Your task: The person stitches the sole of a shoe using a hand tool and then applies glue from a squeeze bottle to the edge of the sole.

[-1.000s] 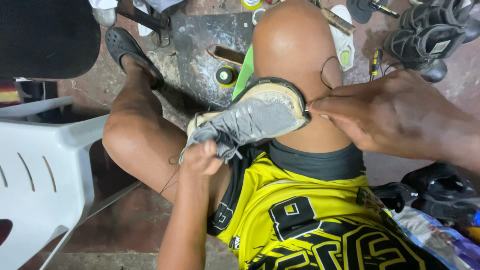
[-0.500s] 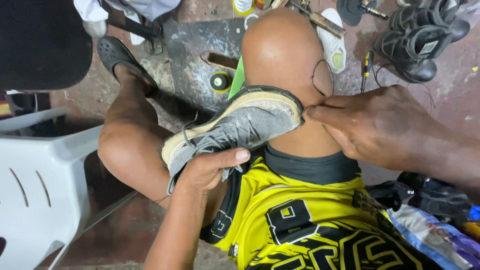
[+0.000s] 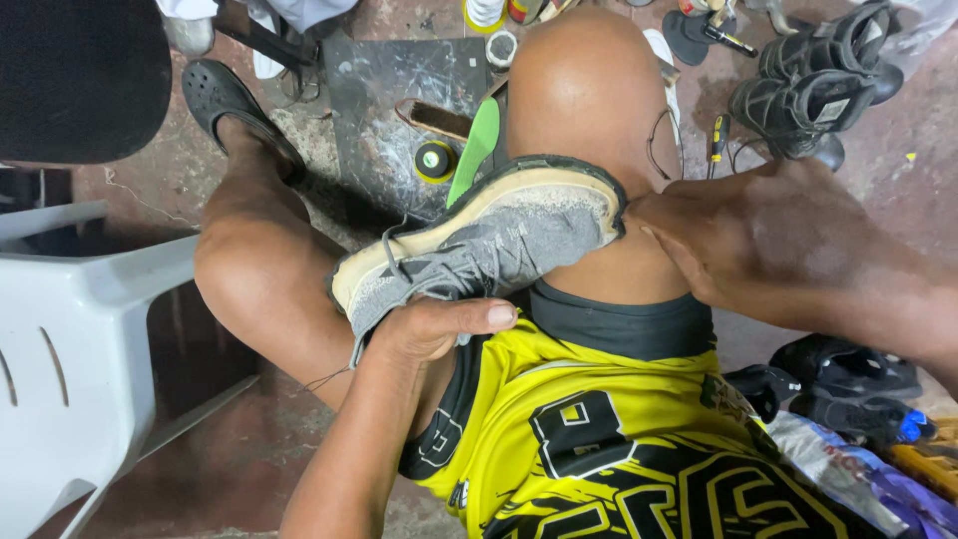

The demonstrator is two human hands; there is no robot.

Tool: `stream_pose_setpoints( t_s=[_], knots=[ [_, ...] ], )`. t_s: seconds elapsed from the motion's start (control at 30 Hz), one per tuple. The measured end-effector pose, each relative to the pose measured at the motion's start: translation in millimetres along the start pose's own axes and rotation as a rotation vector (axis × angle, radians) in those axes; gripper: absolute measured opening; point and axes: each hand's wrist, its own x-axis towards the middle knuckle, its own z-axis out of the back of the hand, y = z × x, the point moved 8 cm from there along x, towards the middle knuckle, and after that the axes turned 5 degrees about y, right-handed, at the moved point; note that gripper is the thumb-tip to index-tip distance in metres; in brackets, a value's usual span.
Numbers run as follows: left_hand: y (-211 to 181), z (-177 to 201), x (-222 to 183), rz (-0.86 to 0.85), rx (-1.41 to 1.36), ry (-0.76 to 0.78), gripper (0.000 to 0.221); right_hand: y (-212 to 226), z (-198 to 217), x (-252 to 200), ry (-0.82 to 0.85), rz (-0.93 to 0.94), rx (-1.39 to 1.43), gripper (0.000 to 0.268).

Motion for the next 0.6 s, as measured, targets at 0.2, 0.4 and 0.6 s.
stream_pose_setpoints(
  t_s=[0.2, 0.4, 0.6],
  knots=[
    [-1, -3, 1, 0.016, 0.013, -0.002, 0.079, 3, 5, 6, -0.081, 0.051, 0.055, 0.009],
    [4, 6, 0, 0.028, 0.077, -0.051, 0.074, 2, -3, 17, -0.096, 0.097, 0.045, 0.015],
    [-11, 24, -42, 0.168, 0.487, -0.406, 0.055, -7, 6, 13, -0.079, 0.085, 0.141, 0.014]
  ],
)
